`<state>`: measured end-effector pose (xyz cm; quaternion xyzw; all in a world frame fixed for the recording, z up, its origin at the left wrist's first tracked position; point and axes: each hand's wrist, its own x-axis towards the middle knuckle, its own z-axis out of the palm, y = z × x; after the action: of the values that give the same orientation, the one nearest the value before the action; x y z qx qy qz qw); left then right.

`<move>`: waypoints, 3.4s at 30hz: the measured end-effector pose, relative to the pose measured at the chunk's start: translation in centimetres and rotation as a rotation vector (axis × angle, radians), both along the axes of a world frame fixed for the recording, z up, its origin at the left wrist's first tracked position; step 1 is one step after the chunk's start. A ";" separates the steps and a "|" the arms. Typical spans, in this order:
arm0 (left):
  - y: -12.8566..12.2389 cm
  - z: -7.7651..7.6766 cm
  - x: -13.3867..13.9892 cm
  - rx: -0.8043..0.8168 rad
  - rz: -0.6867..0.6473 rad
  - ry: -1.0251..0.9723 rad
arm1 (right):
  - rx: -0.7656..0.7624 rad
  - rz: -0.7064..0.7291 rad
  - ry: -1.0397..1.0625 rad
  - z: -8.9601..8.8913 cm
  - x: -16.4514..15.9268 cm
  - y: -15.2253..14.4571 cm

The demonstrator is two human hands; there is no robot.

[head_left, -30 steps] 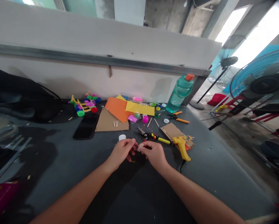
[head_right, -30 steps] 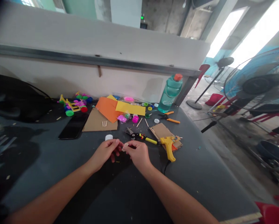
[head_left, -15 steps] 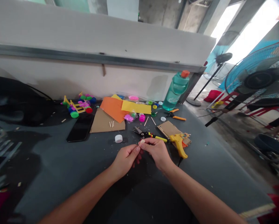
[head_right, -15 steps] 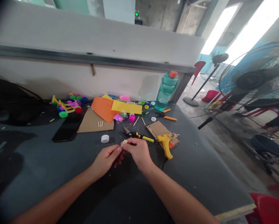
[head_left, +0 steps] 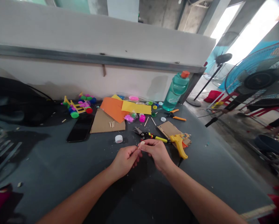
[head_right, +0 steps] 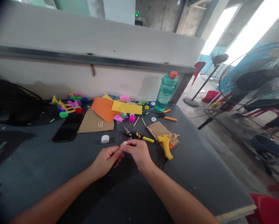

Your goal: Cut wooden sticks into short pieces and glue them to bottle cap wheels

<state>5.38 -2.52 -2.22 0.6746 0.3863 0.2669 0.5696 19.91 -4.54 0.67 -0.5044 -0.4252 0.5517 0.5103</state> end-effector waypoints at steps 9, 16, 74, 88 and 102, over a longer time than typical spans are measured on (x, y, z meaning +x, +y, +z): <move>0.0 -0.3 0.0 0.001 0.000 -0.015 | -0.006 -0.008 -0.012 -0.3 0.0 0.0; 0.1 0.5 -0.1 -0.375 -0.062 -0.348 | -0.053 0.005 0.030 -0.8 0.8 0.4; 9.6 0.0 -9.8 0.568 0.459 1.210 | 0.102 0.070 -1.004 -2.2 2.9 0.6; 9.6 0.1 -10.0 0.543 0.513 1.238 | 0.092 0.065 -1.027 -2.0 2.8 0.6; 5.8 2.7 -4.9 0.532 0.277 0.161 | 0.378 0.046 -0.980 0.4 2.0 -1.2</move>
<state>0.49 3.27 0.47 0.7598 0.4353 0.3794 0.2988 21.93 -5.75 1.05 -0.5929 -0.7170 0.1759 0.3216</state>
